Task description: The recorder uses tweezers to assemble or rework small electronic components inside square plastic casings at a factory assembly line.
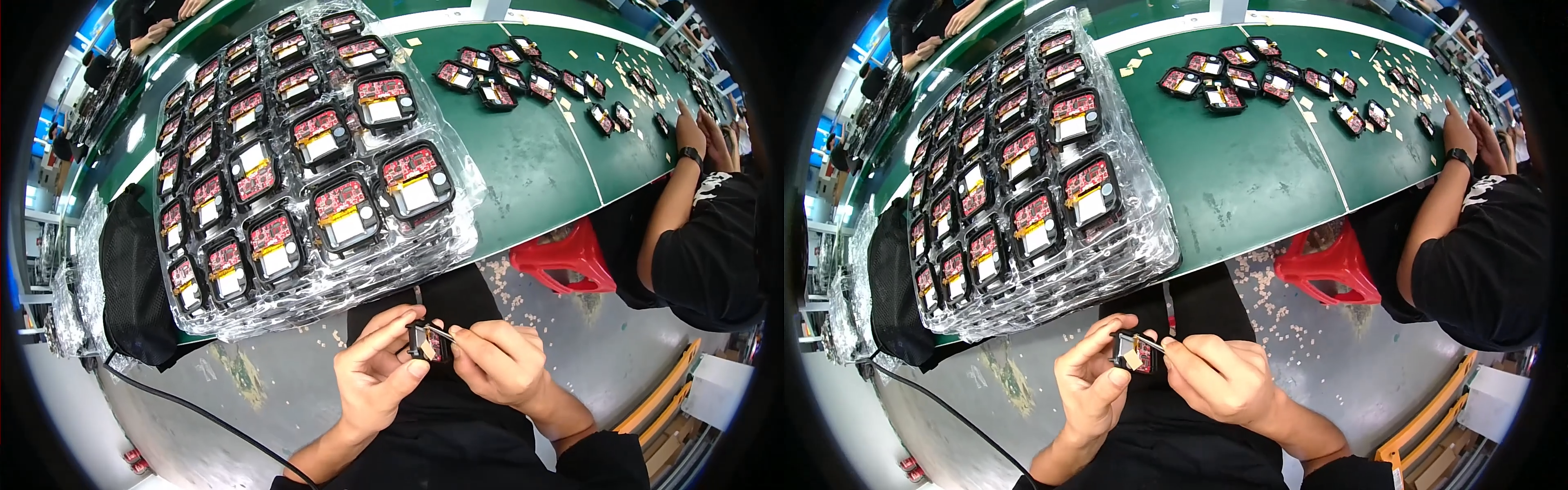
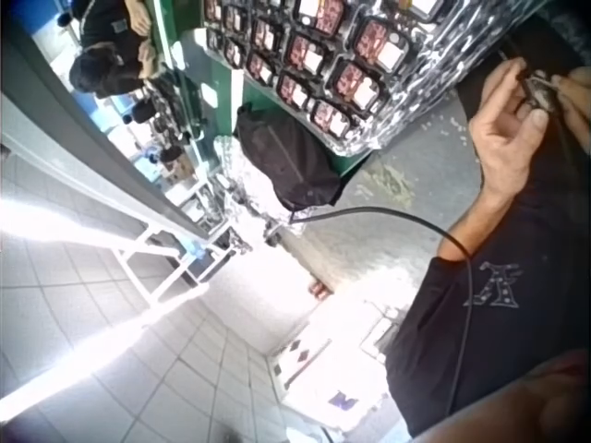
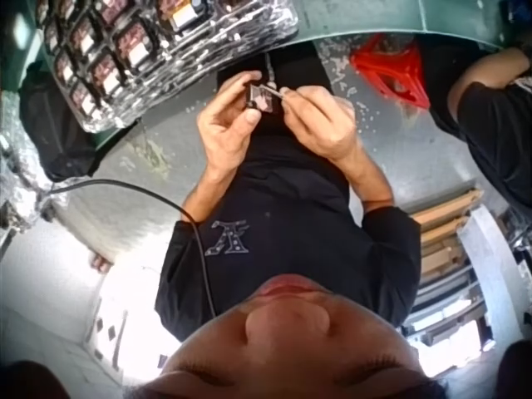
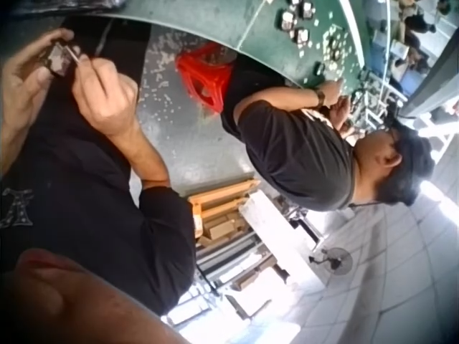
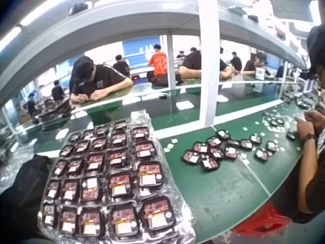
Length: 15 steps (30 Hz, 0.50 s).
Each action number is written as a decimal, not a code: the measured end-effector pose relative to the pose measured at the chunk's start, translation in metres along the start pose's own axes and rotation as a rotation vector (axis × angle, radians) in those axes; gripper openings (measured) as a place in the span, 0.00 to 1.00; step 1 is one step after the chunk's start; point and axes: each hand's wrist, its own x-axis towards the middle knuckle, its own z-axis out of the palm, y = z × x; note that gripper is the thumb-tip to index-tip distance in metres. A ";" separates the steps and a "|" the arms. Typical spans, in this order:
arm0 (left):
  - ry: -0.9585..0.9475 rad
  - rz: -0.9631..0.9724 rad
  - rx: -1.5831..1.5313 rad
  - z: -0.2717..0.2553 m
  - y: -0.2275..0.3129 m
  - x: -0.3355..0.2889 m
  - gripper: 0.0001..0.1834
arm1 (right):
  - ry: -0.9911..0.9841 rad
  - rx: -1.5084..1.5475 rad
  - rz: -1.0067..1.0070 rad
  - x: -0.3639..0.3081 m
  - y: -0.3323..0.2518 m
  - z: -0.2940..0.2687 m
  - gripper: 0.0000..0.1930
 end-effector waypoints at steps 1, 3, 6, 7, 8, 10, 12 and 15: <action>0.059 0.003 0.002 0.001 -0.001 -0.001 0.28 | 0.005 0.068 0.014 0.002 0.002 0.001 0.13; 0.121 0.015 0.010 0.003 0.000 0.000 0.30 | 0.007 0.136 0.026 0.005 0.005 0.000 0.13; 0.107 -0.031 -0.077 0.006 0.006 0.003 0.31 | 0.127 0.155 0.079 0.005 0.007 -0.010 0.11; 0.104 -0.060 -0.101 0.005 0.006 0.002 0.32 | 0.134 0.157 0.110 0.004 0.009 -0.011 0.10; 0.106 -0.058 -0.099 0.004 0.005 0.000 0.32 | 0.142 0.159 0.142 0.003 0.011 -0.011 0.10; 0.077 -0.034 -0.077 0.003 0.004 -0.002 0.32 | 0.130 0.153 0.176 0.005 0.011 -0.010 0.10; 0.084 -0.034 -0.074 0.002 0.005 -0.002 0.33 | 0.118 0.183 0.180 0.003 0.012 -0.007 0.10; 0.076 -0.049 -0.133 0.005 0.006 -0.001 0.33 | 0.103 0.203 0.149 0.003 0.010 -0.009 0.11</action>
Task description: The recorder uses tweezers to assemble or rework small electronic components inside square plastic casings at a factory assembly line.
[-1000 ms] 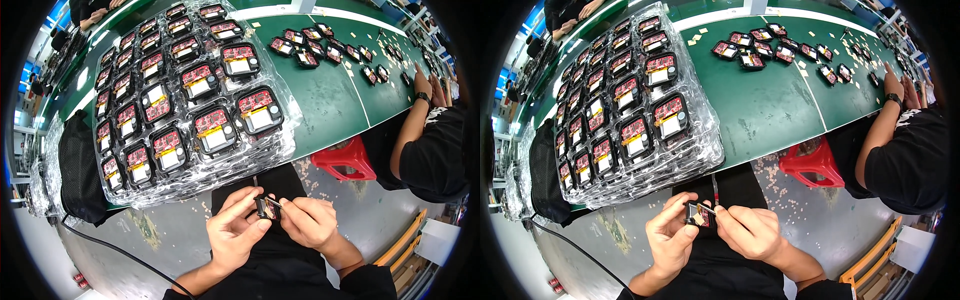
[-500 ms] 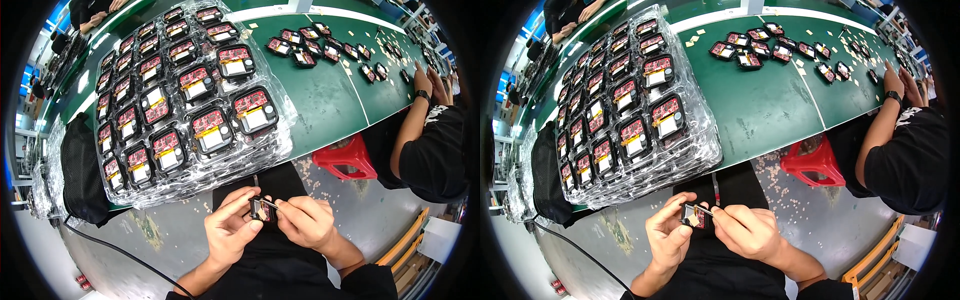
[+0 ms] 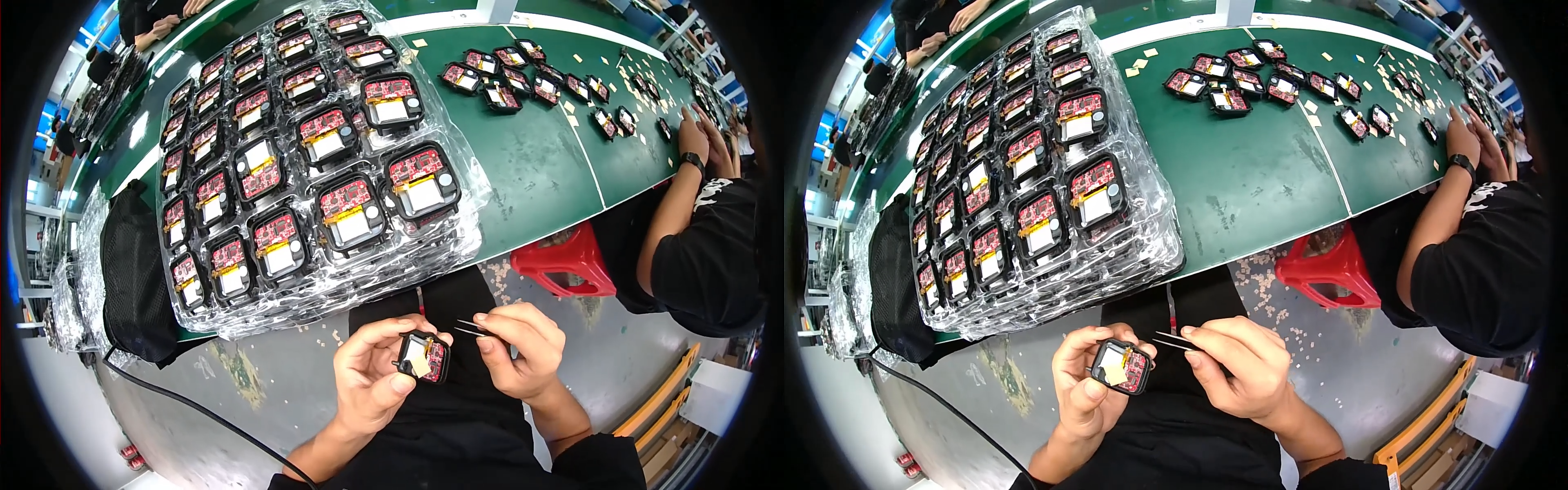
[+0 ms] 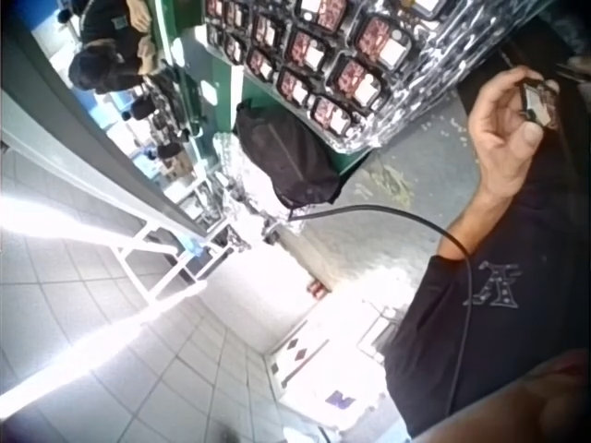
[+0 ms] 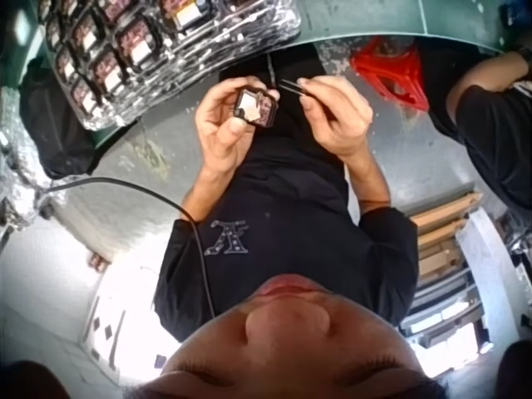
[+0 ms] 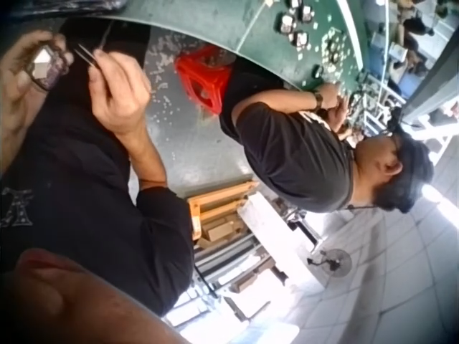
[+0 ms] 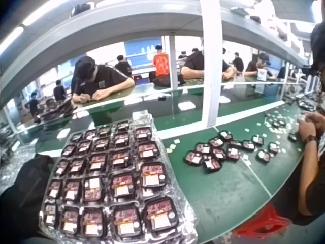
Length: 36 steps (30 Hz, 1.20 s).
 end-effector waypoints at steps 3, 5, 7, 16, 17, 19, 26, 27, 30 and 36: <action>-0.017 0.005 0.015 0.004 0.000 0.001 0.33 | -0.003 0.019 -0.026 0.001 -0.001 0.000 0.12; -0.054 0.023 0.026 0.002 0.000 0.001 0.33 | 0.005 0.023 -0.052 0.003 0.000 0.002 0.11; -0.165 0.077 -0.079 -0.005 -0.001 0.002 0.30 | 0.024 0.014 -0.063 0.006 0.002 0.001 0.12; -0.332 0.306 0.175 0.001 0.055 0.005 0.31 | 0.251 -0.228 -0.146 0.062 0.015 -0.018 0.13; -0.332 0.333 0.262 0.003 0.064 0.006 0.32 | 0.271 -0.247 -0.106 0.074 0.017 -0.019 0.12; -0.365 0.444 0.392 0.008 0.082 0.015 0.32 | 0.279 -0.389 -0.097 0.101 0.030 -0.021 0.11; -0.395 0.597 0.594 0.029 0.138 0.059 0.32 | 0.115 -0.657 0.133 0.150 0.064 -0.015 0.17; -0.394 0.581 0.586 0.034 0.143 0.069 0.33 | 0.089 -0.701 0.135 0.149 0.066 -0.013 0.17; -0.350 0.474 0.628 0.049 0.162 0.102 0.29 | 0.108 -0.686 0.122 0.144 0.068 -0.015 0.16; -0.130 0.490 1.149 0.077 0.190 0.194 0.18 | 0.107 -0.627 0.122 0.147 0.061 -0.014 0.14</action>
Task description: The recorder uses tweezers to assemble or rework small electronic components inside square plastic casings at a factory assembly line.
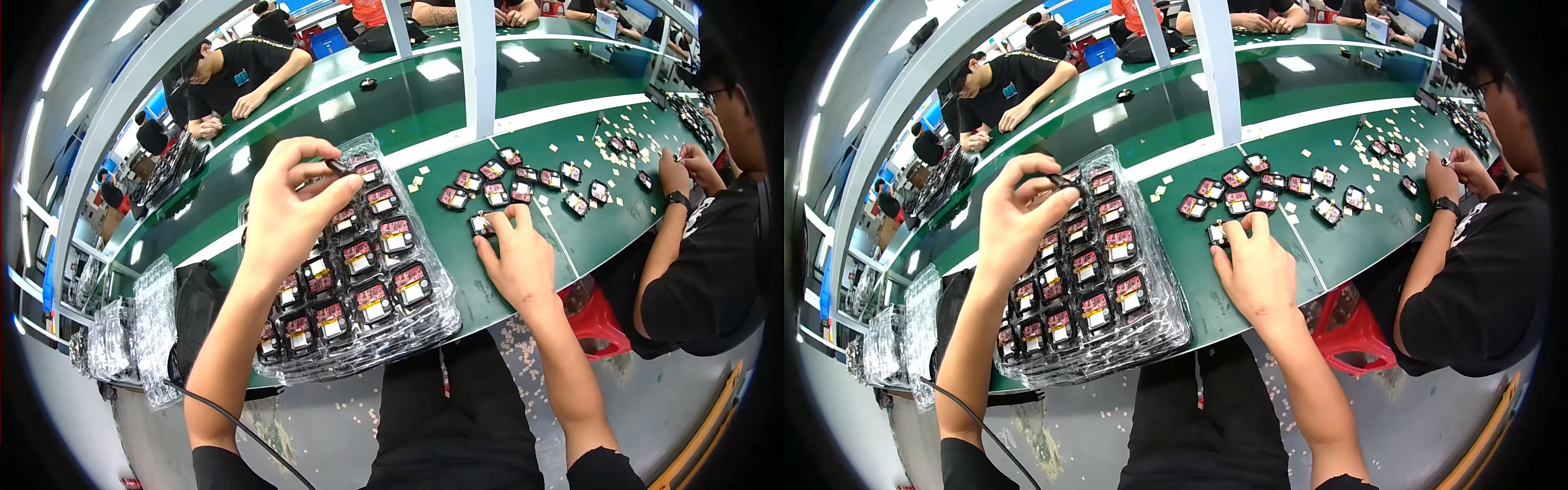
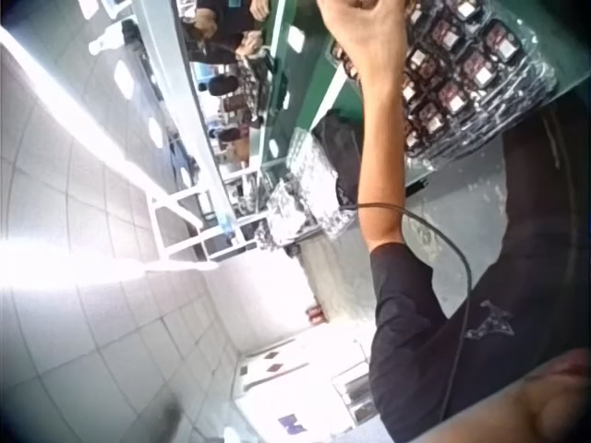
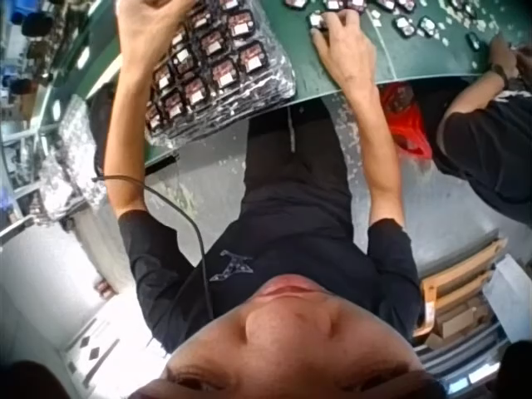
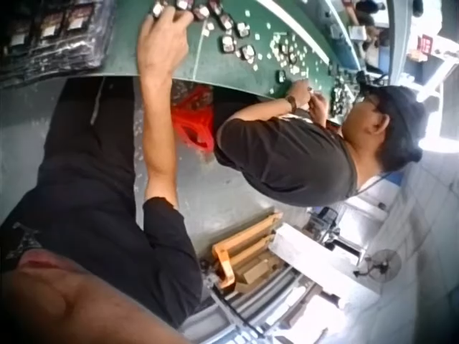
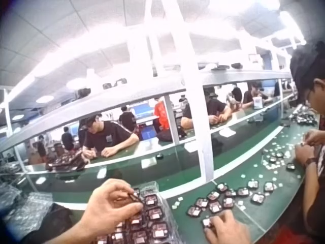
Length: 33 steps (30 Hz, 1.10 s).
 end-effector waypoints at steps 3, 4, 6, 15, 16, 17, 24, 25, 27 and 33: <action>0.021 0.186 0.424 0.009 -0.031 0.048 0.15 | 0.010 -0.012 -0.005 -0.001 0.004 -0.002 0.14; 0.015 0.189 0.499 0.008 -0.037 0.058 0.14 | 0.011 -0.007 -0.009 -0.002 0.003 -0.002 0.14; -0.008 0.185 0.580 0.010 -0.049 0.069 0.12 | 0.006 0.009 -0.010 -0.002 0.002 -0.002 0.13; -0.114 0.085 0.752 0.021 -0.050 0.066 0.18 | 0.005 0.027 -0.018 -0.002 0.004 0.000 0.14; -0.123 0.137 0.729 0.015 -0.047 0.062 0.18 | -0.016 0.021 0.000 0.000 -0.001 -0.001 0.14; -0.105 0.198 0.714 0.009 -0.042 0.056 0.17 | -0.019 0.036 -0.018 0.000 -0.003 -0.002 0.14; -0.399 0.683 0.543 0.000 0.024 -0.071 0.14 | 0.026 0.069 -0.013 -0.004 -0.002 -0.004 0.15; -0.634 0.668 0.580 -0.014 0.034 -0.099 0.13 | 0.034 0.048 -0.030 -0.004 -0.002 -0.002 0.15; -0.849 0.596 0.612 -0.026 0.038 -0.153 0.12 | 0.032 0.074 -0.035 -0.005 0.000 -0.001 0.15; -1.267 -0.414 0.228 -0.083 0.007 -0.269 0.15 | 0.009 0.095 0.034 -0.005 -0.005 -0.006 0.14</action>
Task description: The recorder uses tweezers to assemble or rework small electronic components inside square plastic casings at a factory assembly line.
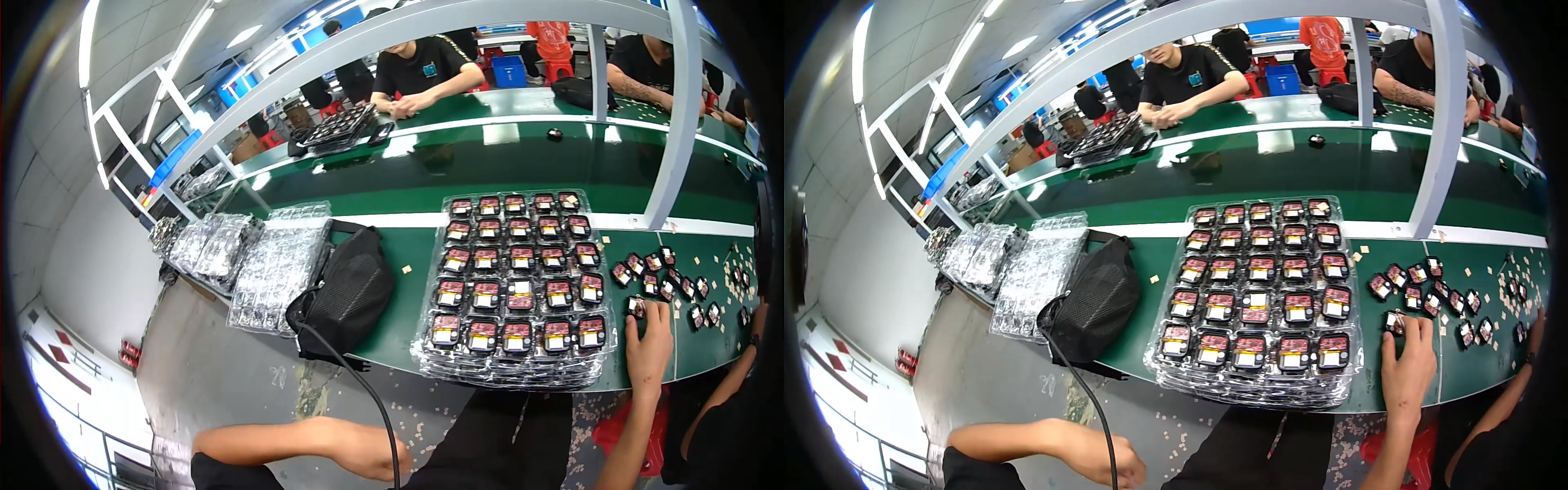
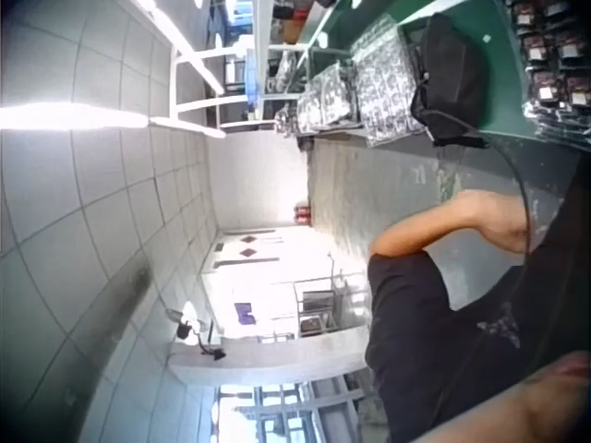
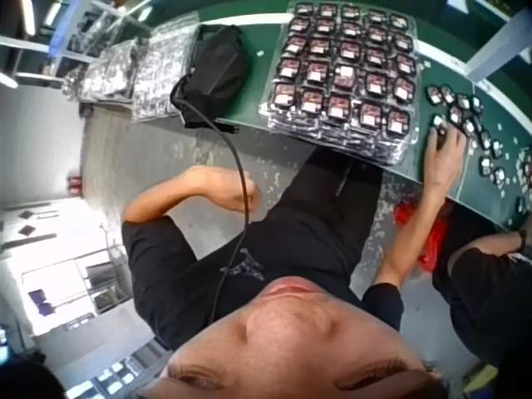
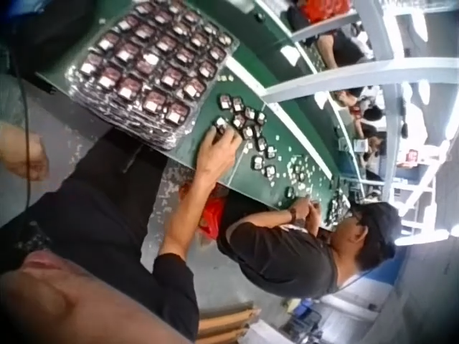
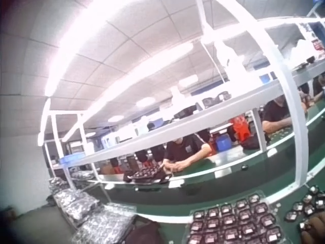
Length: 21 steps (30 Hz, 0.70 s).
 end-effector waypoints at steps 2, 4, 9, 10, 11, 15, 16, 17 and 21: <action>0.057 -0.324 -0.073 0.000 -0.042 -0.048 0.17 | -0.010 -0.007 -0.027 0.001 0.003 0.005 0.15; 0.341 -0.739 -0.262 -0.025 -0.057 -0.100 0.16 | -0.002 -0.025 -0.043 0.002 0.007 0.009 0.16; 1.399 -0.930 0.446 -0.010 -0.148 -0.183 0.14 | 0.006 -0.014 -0.047 0.001 0.013 0.015 0.16; 1.373 -0.888 0.496 -0.004 -0.163 -0.188 0.15 | 0.007 -0.014 -0.050 0.001 0.012 0.015 0.16; 1.346 -0.845 0.548 0.003 -0.178 -0.192 0.17 | 0.006 -0.011 -0.055 0.001 0.011 0.015 0.16; 1.250 -0.870 0.495 0.012 -0.190 -0.182 0.18 | -0.006 -0.009 -0.043 0.001 0.008 0.013 0.16; 1.250 -0.851 0.492 0.013 -0.190 -0.180 0.17 | -0.007 -0.013 -0.044 0.001 0.009 0.013 0.16; 1.249 -0.832 0.490 0.013 -0.189 -0.178 0.17 | 0.005 -0.020 -0.053 0.000 0.011 0.014 0.16; 1.333 -0.622 0.635 0.005 -0.176 -0.166 0.16 | 0.028 -0.034 -0.074 -0.001 0.013 0.013 0.16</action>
